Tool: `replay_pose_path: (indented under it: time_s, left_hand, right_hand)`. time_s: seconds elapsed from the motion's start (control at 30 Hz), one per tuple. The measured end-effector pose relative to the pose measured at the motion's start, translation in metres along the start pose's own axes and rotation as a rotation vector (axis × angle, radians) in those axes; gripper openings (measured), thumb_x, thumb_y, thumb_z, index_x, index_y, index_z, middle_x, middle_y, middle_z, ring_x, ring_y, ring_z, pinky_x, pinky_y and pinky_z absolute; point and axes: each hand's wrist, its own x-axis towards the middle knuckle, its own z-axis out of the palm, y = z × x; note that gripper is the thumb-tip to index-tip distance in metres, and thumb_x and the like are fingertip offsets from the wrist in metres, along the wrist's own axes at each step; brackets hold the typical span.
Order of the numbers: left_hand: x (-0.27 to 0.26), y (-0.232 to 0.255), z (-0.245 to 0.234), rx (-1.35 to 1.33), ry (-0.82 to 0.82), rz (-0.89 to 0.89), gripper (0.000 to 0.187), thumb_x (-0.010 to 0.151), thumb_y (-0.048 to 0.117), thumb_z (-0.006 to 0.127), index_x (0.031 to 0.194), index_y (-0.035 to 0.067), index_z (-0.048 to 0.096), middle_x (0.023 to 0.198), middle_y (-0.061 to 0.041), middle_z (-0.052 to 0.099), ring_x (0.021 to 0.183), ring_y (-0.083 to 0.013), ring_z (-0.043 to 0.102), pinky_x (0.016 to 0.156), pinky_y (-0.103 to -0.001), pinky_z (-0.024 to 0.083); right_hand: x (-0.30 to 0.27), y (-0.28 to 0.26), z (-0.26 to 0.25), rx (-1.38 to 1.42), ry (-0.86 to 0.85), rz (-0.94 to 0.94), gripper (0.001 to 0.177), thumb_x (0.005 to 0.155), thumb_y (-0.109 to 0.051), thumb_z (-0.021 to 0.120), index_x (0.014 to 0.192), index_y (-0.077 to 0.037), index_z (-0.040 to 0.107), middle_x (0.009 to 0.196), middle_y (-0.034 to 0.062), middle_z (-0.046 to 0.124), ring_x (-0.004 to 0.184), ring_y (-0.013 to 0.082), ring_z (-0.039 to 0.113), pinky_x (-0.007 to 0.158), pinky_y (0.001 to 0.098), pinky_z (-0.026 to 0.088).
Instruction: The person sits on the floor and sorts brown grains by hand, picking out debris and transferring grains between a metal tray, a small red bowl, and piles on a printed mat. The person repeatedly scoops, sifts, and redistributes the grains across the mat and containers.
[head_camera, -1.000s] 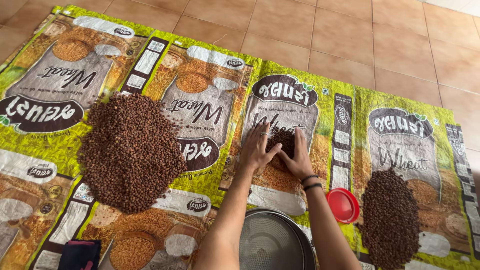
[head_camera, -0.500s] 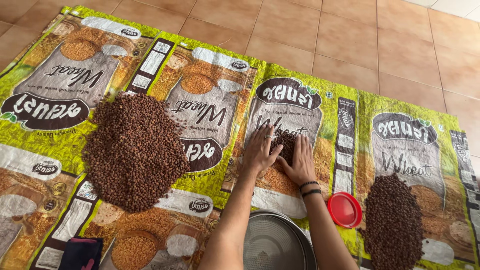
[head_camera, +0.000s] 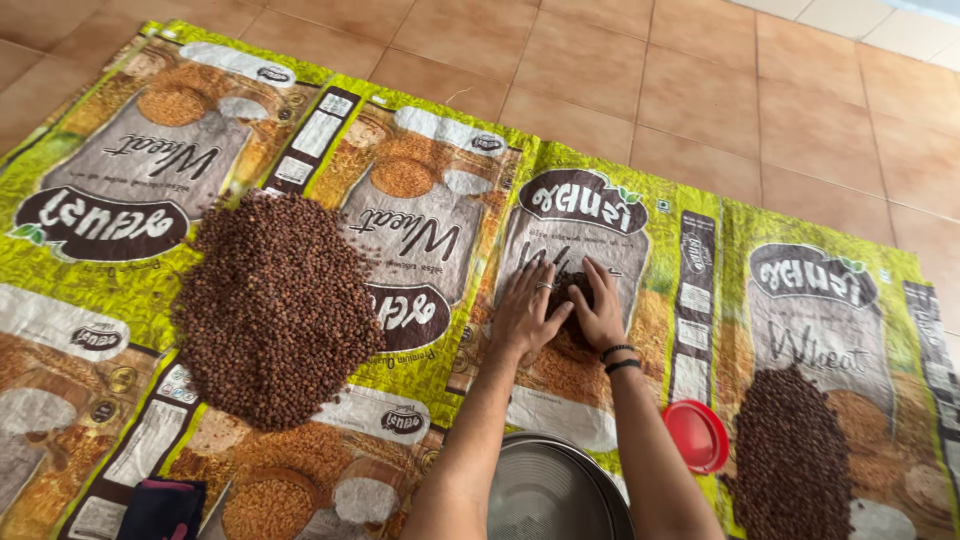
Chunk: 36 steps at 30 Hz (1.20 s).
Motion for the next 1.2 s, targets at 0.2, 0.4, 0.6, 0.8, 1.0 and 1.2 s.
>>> replay_pose_path:
  time_s: [0.2,0.4,0.6,0.8,1.0,1.2]
  left_hand:
    - [-0.003,0.001,0.0,-0.04,0.062,0.019,0.086,0.102,0.065,0.033,0.166,0.01,0.013,0.172,-0.012,0.022,0.158,-0.0311,0.025,0.13,-0.048,0.01]
    - [-0.009,0.01,-0.02,-0.052,-0.061,-0.024,0.087,0.093,0.059,0.053,0.166,0.025,0.019,0.167,-0.006,0.033,0.158,-0.0308,0.026,0.132,-0.047,0.009]
    - [-0.009,0.014,-0.034,-0.17,-0.085,-0.031,0.085,0.095,0.061,0.052,0.164,0.024,0.019,0.17,-0.007,0.029,0.158,-0.03,0.024,0.13,-0.049,0.006]
    - [-0.008,0.008,-0.022,-0.057,-0.058,0.006,0.078,0.102,0.061,0.036,0.165,0.019,0.015,0.171,-0.006,0.021,0.158,-0.0266,0.021,0.128,-0.046,0.006]
    - [-0.003,0.002,-0.002,0.059,-0.002,0.064,0.071,0.106,0.059,0.029,0.164,0.019,0.016,0.172,-0.005,0.022,0.157,-0.0267,0.022,0.128,-0.046,0.007]
    - [-0.001,0.002,-0.011,-0.054,-0.033,0.029,0.073,0.105,0.062,0.031,0.162,0.018,0.023,0.171,-0.008,0.027,0.157,-0.0279,0.025,0.129,-0.046,0.011]
  right_hand:
    - [0.026,0.007,0.004,-0.137,-0.202,-0.25,0.056,0.098,-0.019,0.045,0.153,-0.009,0.046,0.164,0.0128,0.041,0.151,0.0326,0.039,0.12,0.0509,0.037]
    - [0.01,0.006,-0.017,-0.071,-0.262,-0.2,0.05,0.096,-0.011,0.047,0.144,-0.012,0.058,0.153,0.0117,0.055,0.144,0.029,0.048,0.121,0.0456,0.039]
    - [-0.034,0.02,-0.044,0.174,0.009,0.064,0.048,0.101,-0.023,0.05,0.147,-0.012,0.058,0.149,0.0133,0.06,0.142,0.0283,0.054,0.121,0.0429,0.041]
    - [-0.045,0.019,-0.013,-0.06,0.043,0.059,0.064,0.104,-0.037,0.056,0.158,-0.007,0.038,0.161,0.0189,0.038,0.151,0.038,0.034,0.122,0.0471,0.029]
    - [-0.024,0.006,0.001,0.0,0.0,-0.078,0.05,0.106,-0.032,0.051,0.15,-0.007,0.052,0.156,0.0165,0.052,0.15,0.0357,0.043,0.123,0.0452,0.033]
    - [-0.089,0.006,-0.066,0.048,0.282,-0.038,0.046,0.102,-0.022,0.06,0.144,-0.002,0.057,0.146,0.0225,0.058,0.138,0.0398,0.054,0.115,0.0445,0.042]
